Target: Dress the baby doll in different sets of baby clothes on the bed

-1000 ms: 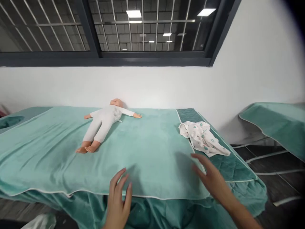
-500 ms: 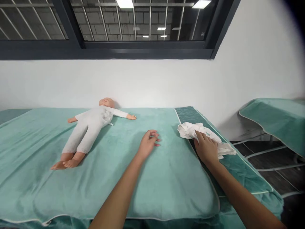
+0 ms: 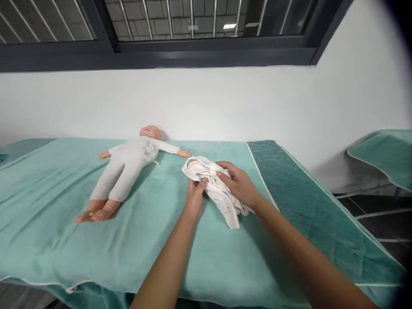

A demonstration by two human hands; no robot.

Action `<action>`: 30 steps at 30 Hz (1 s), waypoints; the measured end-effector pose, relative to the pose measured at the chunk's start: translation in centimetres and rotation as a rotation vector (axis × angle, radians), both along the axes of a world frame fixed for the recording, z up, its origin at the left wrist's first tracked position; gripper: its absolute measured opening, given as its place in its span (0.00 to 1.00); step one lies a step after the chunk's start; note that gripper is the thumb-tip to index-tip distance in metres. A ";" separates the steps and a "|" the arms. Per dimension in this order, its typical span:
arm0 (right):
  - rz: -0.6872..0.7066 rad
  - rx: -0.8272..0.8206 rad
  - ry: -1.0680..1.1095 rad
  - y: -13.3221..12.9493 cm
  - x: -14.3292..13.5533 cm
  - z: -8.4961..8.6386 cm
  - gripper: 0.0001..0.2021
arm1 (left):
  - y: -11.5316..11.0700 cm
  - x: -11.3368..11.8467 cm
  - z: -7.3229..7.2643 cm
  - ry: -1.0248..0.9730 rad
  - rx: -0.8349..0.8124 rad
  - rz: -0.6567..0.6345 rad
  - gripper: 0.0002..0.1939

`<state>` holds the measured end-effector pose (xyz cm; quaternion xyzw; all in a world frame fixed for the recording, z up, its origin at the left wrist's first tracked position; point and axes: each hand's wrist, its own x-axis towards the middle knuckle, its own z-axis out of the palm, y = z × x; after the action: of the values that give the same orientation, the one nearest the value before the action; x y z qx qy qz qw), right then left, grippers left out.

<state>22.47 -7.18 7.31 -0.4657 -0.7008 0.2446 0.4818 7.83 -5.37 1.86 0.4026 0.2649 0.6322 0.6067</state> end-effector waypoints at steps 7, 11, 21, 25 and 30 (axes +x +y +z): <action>-0.132 0.049 -0.038 5.6 2.5 -3.8 0.13 | 1.1 0.1 -0.5 -0.021 -0.199 0.160 0.28; -0.342 0.269 -0.106 5.1 3.5 -3.4 0.14 | 1.4 0.3 -0.5 0.072 -0.258 0.145 0.28; 0.013 -0.151 0.092 1.7 0.5 -2.9 0.28 | 0.7 0.0 0.5 -0.093 -0.243 -0.042 0.24; -0.016 -0.202 0.374 1.6 1.8 -2.5 0.19 | 1.1 -0.6 0.6 -0.190 -0.301 -0.086 0.22; -0.263 -0.012 0.778 2.8 3.8 -2.7 0.18 | 1.4 -1.3 1.0 -0.270 -0.295 -0.088 0.20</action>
<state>26.25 -4.42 4.63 -0.4270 -0.3996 0.3428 0.7352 6.57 -4.00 2.85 0.2321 0.2528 0.6076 0.7162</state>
